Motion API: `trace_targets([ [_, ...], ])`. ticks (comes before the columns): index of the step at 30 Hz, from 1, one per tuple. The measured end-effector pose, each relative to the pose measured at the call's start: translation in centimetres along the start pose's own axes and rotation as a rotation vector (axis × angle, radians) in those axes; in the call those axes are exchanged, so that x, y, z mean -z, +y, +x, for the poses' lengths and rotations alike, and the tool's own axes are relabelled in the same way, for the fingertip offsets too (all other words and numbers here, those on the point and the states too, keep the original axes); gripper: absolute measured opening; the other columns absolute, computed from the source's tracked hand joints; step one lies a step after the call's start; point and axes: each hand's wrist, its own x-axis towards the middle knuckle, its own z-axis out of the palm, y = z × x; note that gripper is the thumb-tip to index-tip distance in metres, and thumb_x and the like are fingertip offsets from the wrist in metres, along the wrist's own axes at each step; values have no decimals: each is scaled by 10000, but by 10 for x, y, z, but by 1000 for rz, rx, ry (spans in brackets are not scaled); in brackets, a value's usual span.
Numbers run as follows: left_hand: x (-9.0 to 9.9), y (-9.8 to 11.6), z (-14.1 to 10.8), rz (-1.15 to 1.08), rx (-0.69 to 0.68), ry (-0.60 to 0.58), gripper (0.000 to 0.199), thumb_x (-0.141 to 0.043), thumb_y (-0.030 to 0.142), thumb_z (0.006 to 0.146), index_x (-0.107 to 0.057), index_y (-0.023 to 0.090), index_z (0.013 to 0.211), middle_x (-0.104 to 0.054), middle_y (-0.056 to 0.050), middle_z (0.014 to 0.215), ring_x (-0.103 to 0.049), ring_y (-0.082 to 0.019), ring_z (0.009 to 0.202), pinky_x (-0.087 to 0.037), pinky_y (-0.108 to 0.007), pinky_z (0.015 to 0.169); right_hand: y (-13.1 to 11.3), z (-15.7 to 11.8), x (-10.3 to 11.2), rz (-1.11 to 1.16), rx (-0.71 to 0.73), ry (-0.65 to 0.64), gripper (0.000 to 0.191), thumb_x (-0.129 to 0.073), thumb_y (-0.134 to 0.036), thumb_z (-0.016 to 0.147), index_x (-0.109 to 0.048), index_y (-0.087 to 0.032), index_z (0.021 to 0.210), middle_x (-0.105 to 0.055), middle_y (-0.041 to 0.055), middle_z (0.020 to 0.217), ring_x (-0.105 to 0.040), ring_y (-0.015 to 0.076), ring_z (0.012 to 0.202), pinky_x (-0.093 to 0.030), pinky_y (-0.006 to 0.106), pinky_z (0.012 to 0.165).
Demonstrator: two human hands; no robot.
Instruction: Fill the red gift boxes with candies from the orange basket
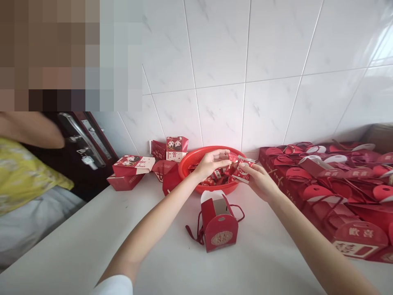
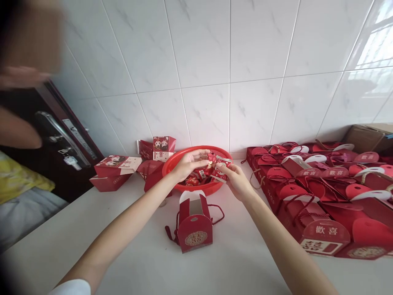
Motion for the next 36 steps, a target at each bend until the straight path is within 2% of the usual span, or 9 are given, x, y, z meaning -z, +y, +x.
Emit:
trace_targets([
  [3, 11, -5, 5, 64, 93, -50, 285, -664, 242, 860, -676, 179, 1137, -741, -81, 1095, -698, -195, 999, -537, -371, 934, -5, 1, 4, 15, 38, 96, 375, -866, -477, 648, -750, -194, 863, -760, 58, 958, -714, 212, 898, -595, 327, 819],
  [5, 20, -11, 10, 259, 149, -144, 234, -619, 227, 878, -692, 173, 1094, -760, -71, 1013, -709, -193, 967, -538, -348, 920, -8, 1, 7, 4, 69, 129, 356, -859, -479, 655, -741, -202, 847, -753, 46, 934, -707, 202, 863, -600, 320, 786],
  [10, 39, -31, 20, 814, 192, -376, 324, -641, 93, 748, -742, 214, 1031, -749, -49, 1086, -683, -235, 1048, -516, -308, 895, -11, 2, 8, -52, 106, 138, 353, -821, -506, 686, -718, -206, 842, -737, 48, 933, -698, 214, 869, -610, 337, 755],
  [15, 55, -36, 23, 919, 187, -376, 470, -626, 14, 655, -757, 238, 1047, -675, -51, 1297, -587, -267, 1216, -444, -321, 995, -13, -1, 4, -21, 98, 148, 368, -853, -479, 635, -714, -207, 839, -745, 47, 930, -705, 225, 919, -596, 324, 803],
  [21, 65, -27, 11, 992, 228, -445, 540, -787, 180, 595, -749, 279, 1125, -667, -41, 1276, -632, -250, 1098, -482, -261, 871, -15, -4, 1, -24, 89, 134, 361, -833, -475, 661, -706, -206, 867, -749, 45, 911, -713, 236, 916, -590, 351, 812],
  [25, 66, -28, 1, 998, 265, -330, 545, -770, 100, 532, -781, 283, 1045, -715, -28, 1132, -652, -250, 1021, -483, -255, 824, -13, -4, 0, -33, 78, 119, 379, -842, -472, 641, -699, -204, 869, -751, 44, 895, -715, 237, 909, -589, 341, 799],
  [29, 74, -31, -4, 932, 294, -189, 361, -728, 141, 612, -789, 239, 954, -744, -19, 847, -679, -217, 815, -497, -259, 731, -15, -6, -1, -33, 67, 131, 381, -848, -469, 625, -705, -208, 864, -754, 46, 910, -717, 237, 904, -590, 336, 791],
  [32, 81, -28, -4, 842, 248, -65, 296, -634, 226, 763, -759, 192, 1029, -756, -52, 893, -690, -212, 825, -521, -281, 751, -17, -7, -2, -23, 68, 161, 375, -862, -454, 604, -707, -213, 847, -756, 41, 932, -714, 243, 937, -586, 326, 788],
  [36, 75, -13, -6, 707, 152, 72, 409, -470, 327, 924, -650, 168, 1255, -750, -83, 1069, -700, -202, 911, -540, -322, 831, -14, -6, -2, -31, 70, 158, 352, -855, -445, 623, -705, -226, 854, -750, 25, 947, -708, 226, 917, -582, 307, 748],
])
